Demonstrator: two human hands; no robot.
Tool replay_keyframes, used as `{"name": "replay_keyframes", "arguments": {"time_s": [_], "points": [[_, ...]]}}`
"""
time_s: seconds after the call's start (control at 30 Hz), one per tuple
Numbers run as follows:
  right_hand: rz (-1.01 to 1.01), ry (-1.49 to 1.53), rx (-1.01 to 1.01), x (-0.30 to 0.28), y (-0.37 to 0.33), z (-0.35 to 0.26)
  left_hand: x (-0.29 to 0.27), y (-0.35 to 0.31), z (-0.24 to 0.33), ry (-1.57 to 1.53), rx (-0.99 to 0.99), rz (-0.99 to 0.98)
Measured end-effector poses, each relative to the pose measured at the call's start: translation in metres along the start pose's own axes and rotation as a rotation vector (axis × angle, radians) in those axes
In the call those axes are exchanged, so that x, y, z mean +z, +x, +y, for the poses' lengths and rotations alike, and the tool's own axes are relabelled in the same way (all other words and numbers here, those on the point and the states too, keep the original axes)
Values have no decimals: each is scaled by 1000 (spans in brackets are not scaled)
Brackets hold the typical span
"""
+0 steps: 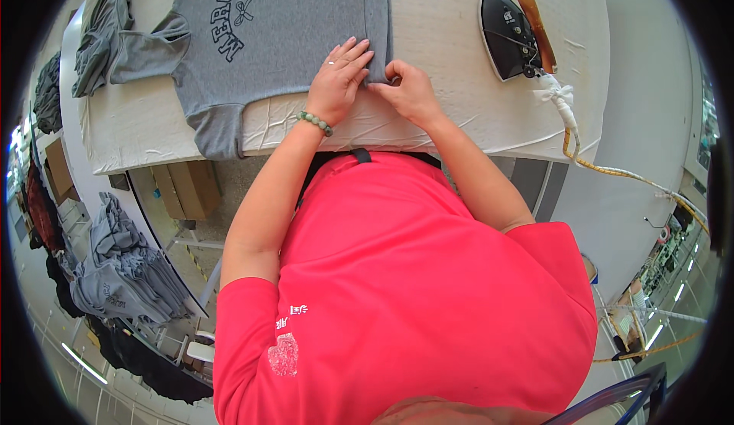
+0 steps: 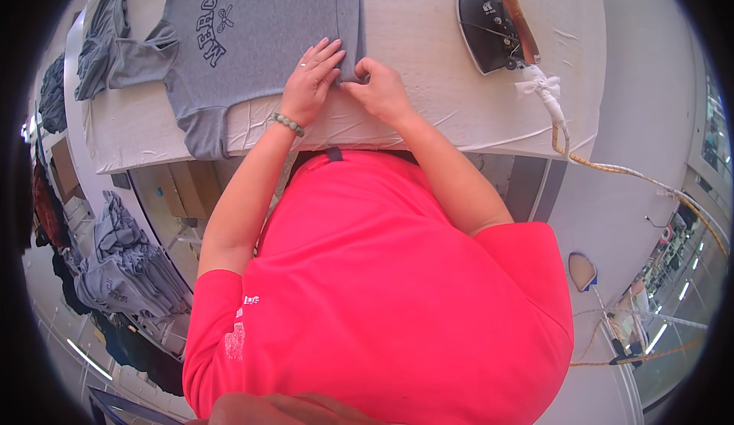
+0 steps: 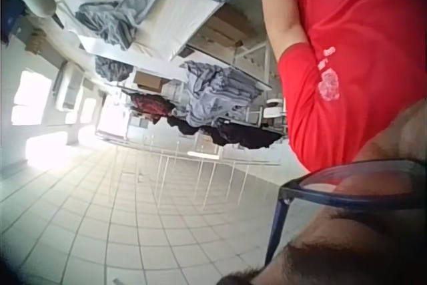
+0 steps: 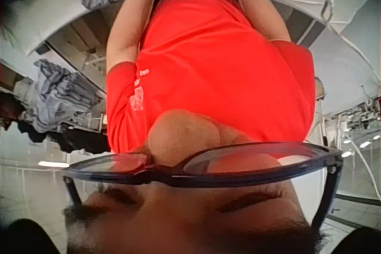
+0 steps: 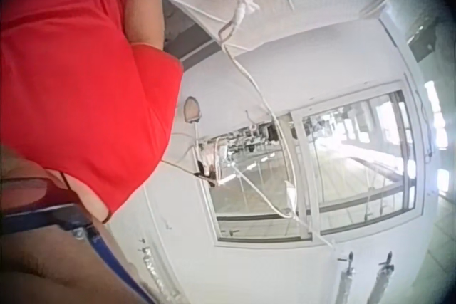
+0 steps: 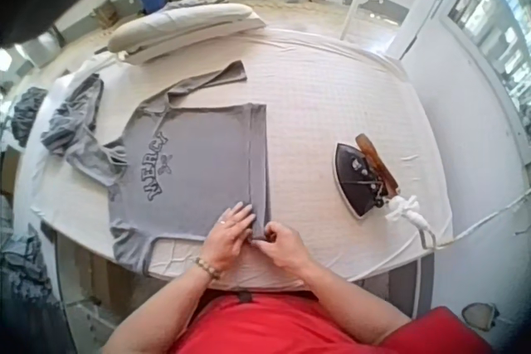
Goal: Ironing and folding a grey t-shirt in a factory setting.
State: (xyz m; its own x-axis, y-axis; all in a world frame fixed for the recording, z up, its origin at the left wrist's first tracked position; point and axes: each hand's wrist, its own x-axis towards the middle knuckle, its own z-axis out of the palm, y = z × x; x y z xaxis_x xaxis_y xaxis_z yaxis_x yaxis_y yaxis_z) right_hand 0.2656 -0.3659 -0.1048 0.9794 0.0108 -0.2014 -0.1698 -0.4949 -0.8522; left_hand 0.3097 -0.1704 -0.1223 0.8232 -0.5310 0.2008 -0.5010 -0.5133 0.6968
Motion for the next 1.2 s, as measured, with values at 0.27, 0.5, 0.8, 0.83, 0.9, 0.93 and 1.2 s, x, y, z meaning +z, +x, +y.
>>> {"name": "replay_keyframes", "arguments": {"time_s": [0.27, 0.5, 0.8, 0.83, 0.9, 0.93, 1.2], "points": [[-165, 304, 297, -9, 9, -9, -1, 0, 0, -17, -18, -6], [-188, 477, 448, -11, 13, -13, 5, -1, 7, 45, 12, 51], [104, -263, -181, -26, -7, -38, 7, -5, 14, 210, 50, 42], [97, -263, -186, -18, -2, -45, 10, -8, 16, 212, 44, 47], [55, -124, -574, 7, 20, -59, 19, -13, 18, 142, 32, 123], [56, -125, -576, 13, 39, -49, 21, -14, 18, 105, 34, 156], [205, -643, -681, 10, 150, -7, 21, -34, 45, 316, 71, -22]]}}
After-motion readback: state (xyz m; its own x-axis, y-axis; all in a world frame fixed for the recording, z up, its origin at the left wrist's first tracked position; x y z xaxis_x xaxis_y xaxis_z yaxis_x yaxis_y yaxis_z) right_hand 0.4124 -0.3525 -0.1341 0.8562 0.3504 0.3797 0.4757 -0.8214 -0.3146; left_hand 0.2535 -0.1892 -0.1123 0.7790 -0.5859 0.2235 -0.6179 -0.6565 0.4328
